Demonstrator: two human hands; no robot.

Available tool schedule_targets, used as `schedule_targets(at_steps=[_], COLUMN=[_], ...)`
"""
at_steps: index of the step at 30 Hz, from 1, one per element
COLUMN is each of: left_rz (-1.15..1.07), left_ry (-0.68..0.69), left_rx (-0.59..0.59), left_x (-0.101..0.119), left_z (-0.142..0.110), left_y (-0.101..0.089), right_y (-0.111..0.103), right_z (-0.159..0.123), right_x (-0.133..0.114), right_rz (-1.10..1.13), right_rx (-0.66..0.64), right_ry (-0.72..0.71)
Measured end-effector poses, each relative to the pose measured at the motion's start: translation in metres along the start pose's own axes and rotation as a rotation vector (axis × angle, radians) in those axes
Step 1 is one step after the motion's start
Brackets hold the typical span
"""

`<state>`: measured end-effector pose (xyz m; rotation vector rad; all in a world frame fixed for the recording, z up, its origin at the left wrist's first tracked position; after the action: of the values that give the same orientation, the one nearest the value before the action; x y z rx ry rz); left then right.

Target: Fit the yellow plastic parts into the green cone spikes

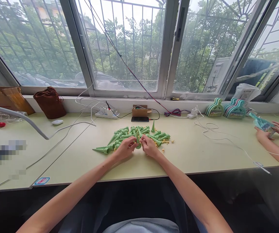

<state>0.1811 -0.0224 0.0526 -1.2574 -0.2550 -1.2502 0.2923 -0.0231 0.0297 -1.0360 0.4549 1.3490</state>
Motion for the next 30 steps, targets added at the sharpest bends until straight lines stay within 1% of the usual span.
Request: schedule_targets(at_steps=[3, 9, 13, 18, 26, 30], left_rz=[-0.076, -0.229, -0.301, -0.39, -0.448, -0.477], left_ry=[-0.057, -0.161, -0.223, -0.244, -0.266, -0.27], left_rx=[-0.01, -0.075, -0.118, -0.178, -0.118, -0.123], left_x=[-0.005, -0.01, -0.015, -0.017, -0.008, -0.008], left_z=[0.001, 0.001, 0.001, 0.001, 0.004, 0.005], left_y=[0.001, 0.004, 0.006, 0.01, 0.005, 0.005], right_y=[0.0, 0.002, 0.001, -0.001, -0.007, -0.009], right_z=[0.0, -0.001, -0.002, -0.001, 0.001, 0.0], right_x=[0.001, 0.003, 0.001, -0.005, -0.006, -0.011], right_rz=[0.025, 0.056, 0.015, -0.057, -0.08, -0.115], right_rx=[0.0, -0.02, -0.014, -0.009, 0.07, 0.087], right_ry=[0.003, 0.003, -0.017, -0.038, -0.054, -0.091])
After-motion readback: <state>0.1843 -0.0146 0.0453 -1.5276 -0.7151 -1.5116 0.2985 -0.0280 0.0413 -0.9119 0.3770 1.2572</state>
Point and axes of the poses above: each hand's wrist, its own z-axis towards the middle knuckle, its own y-axis out of the palm, x = y × z, the point moved 9 cm from there along z, towards the middle knuckle, and after that the axes turned 10 degrees about -y, right-handed, at the moved point
